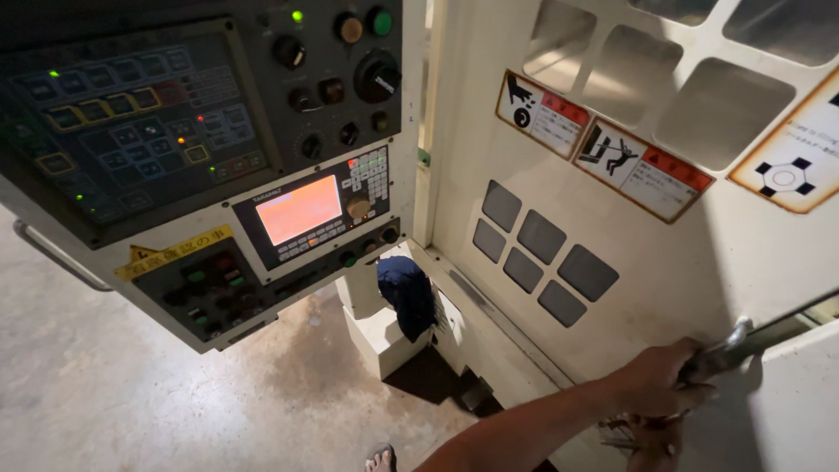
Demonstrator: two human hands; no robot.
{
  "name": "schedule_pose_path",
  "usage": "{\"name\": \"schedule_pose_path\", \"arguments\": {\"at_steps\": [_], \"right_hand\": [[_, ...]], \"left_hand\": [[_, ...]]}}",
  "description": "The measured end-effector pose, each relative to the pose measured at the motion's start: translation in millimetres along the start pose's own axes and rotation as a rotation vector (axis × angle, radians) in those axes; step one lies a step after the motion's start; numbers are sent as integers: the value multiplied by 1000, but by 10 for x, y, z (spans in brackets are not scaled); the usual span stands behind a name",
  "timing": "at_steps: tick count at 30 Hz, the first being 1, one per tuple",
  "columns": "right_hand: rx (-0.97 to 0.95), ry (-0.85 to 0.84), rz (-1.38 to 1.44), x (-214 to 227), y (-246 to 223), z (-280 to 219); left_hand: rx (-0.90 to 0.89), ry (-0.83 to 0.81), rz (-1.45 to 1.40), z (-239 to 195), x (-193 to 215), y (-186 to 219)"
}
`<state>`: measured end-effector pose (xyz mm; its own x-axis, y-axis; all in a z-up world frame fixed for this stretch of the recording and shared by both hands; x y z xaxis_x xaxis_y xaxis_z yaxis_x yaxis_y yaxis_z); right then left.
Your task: The person opens the doors of a large industrial machine, reaches inside to adjust or inspect internal components, then closes the doors. The person also handles a cloth and metal rods from a nearby green container.
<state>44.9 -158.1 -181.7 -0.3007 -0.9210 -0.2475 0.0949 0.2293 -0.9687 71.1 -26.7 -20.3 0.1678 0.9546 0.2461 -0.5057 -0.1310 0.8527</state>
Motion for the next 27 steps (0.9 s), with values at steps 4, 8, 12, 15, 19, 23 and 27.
{"name": "schedule_pose_path", "arguments": {"at_steps": [4, 8, 12, 15, 19, 23, 27], "right_hand": [[9, -32, 7, -58, 19, 22], [-7, -39, 22, -52, 47, 20], [-10, -41, 30, 39, 99, -74], [-12, -81, 35, 41, 208, -34], [-25, -108, 84, 209, 431, -176], [-5, -163, 160, 285, 565, -214], [227, -353, 232, 186, 488, -174]], "left_hand": [[17, 4, -34, -12, -3, -13], [34, 3, -35, -24, 28, 41], [92, -54, -88, -41, 63, 161], [12, -6, -115, 11, 154, 239], [105, -50, -81, -12, 130, 281], [6, -3, -263, -20, 178, 369], [52, -5, -226, -42, 201, 410]]}}
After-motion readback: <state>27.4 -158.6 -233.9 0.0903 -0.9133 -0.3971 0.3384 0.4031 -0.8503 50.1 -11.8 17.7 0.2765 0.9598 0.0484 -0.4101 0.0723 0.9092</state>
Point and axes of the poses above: each hand's wrist, its own z-axis towards the middle knuckle, its own x-axis out of the back of the hand, y = z × x, the point moved 3 cm from there along z, towards the middle knuckle, and after that the axes turned 2 degrees about y, right-handed, at the moved point
